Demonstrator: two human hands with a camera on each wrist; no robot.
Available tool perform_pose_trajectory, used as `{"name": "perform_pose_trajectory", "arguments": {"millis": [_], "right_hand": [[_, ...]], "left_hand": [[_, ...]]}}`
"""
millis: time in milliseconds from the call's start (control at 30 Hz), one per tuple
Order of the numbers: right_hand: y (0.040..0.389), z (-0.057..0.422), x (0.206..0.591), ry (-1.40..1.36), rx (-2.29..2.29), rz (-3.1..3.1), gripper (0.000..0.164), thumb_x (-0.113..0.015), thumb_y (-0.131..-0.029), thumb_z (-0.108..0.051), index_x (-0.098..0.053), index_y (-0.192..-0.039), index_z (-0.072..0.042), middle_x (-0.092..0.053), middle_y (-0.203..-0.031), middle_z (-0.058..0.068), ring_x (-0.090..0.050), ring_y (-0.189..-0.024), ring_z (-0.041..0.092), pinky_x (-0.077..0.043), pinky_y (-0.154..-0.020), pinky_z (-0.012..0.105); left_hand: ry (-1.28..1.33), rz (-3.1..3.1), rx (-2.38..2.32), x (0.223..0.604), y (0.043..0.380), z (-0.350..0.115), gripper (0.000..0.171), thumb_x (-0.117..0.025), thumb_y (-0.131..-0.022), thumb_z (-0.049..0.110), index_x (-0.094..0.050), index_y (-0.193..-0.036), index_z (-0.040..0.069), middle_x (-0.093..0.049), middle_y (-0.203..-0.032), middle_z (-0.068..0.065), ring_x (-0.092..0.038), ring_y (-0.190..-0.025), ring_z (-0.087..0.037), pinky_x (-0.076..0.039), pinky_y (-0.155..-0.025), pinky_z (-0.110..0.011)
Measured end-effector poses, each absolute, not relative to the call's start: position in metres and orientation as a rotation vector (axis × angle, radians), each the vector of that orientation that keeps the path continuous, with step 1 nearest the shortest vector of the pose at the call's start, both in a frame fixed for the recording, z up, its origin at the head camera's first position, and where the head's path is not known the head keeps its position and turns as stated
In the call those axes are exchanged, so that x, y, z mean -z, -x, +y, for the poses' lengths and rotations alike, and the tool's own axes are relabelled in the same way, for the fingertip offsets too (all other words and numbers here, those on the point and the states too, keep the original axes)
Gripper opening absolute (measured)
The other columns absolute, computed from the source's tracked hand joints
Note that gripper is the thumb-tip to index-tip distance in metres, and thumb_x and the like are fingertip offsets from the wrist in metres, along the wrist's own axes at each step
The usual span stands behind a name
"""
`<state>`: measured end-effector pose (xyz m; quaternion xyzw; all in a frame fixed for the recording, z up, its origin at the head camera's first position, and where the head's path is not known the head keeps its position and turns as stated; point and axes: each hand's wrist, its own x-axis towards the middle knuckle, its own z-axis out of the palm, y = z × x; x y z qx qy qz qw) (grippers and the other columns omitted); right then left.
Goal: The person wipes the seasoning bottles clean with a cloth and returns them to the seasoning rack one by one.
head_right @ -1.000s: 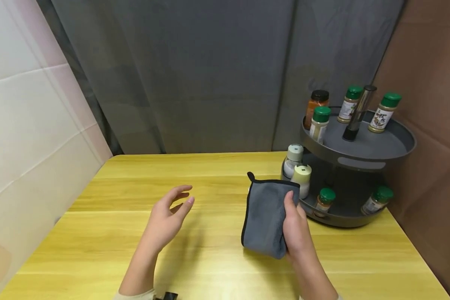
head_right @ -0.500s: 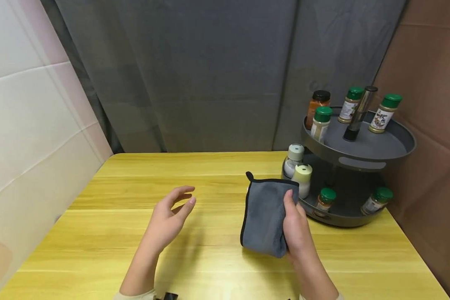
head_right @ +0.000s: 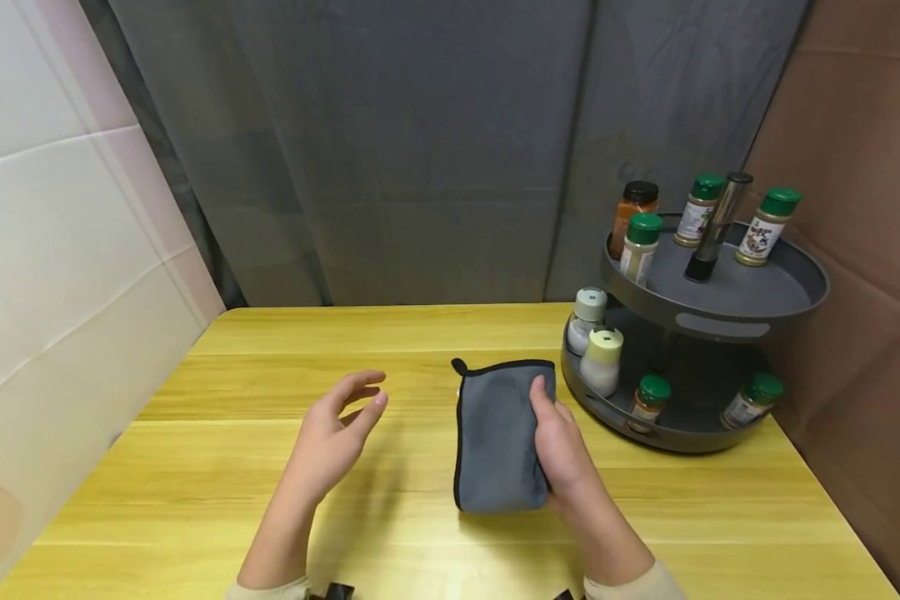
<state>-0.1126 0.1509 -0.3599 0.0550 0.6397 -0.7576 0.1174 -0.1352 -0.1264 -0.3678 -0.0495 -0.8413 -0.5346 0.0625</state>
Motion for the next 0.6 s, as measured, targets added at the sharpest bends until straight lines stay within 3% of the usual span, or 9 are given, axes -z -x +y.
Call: {"name": "perform_pose_trajectory", "arguments": {"millis": [233,367,500,600], "right_hand": [[0.125,0.130,0.376,-0.101,2.172,1.564,0.064,-0.032,-0.111,-0.065,-0.045,-0.142,-0.011,-0.063,-0.118,-0.003,-0.066,-0.105,0.011,-0.055,-0.097,0.032],[0.126,0.128,0.389,-0.157,2.089,1.570,0.056,-0.041,-0.113,-0.053,-0.045,-0.146,-0.008,-0.062,-0.127,0.003,-0.066,-0.110,0.014,-0.054,-0.101,0.035],[0.124,0.139,0.393,-0.250,2.005,1.778,0.066,-0.047,-0.112,-0.041,-0.031,-0.161,-0.001,-0.050,-0.154,0.019,-0.058,-0.135,0.030,-0.048,-0.114,0.047],[0.120,0.152,0.390,-0.288,1.936,1.897,0.081,-0.047,-0.111,-0.039,-0.006,-0.168,0.002,-0.021,-0.173,0.028,-0.029,-0.159,0.045,-0.030,-0.127,0.062]], "left_hand": [[0.130,-2.549,1.587,0.366,0.137,-0.127,0.036,-0.065,-0.107,0.025,-0.065,-0.141,0.014,-0.064,-0.147,-0.010,-0.058,-0.141,-0.035,-0.048,-0.116,-0.058],[0.114,-2.549,1.590,0.367,0.136,-0.127,0.036,-0.066,-0.107,0.024,-0.064,-0.141,0.014,-0.064,-0.147,-0.010,-0.058,-0.140,-0.037,-0.049,-0.116,-0.058],[0.121,-2.546,1.594,0.368,0.138,-0.125,0.037,-0.066,-0.107,0.023,-0.064,-0.141,0.012,-0.064,-0.147,-0.011,-0.058,-0.140,-0.038,-0.049,-0.116,-0.057],[0.138,-2.546,1.595,0.368,0.142,-0.123,0.037,-0.066,-0.106,0.024,-0.064,-0.141,0.011,-0.064,-0.147,-0.011,-0.058,-0.140,-0.037,-0.049,-0.116,-0.057]]}}
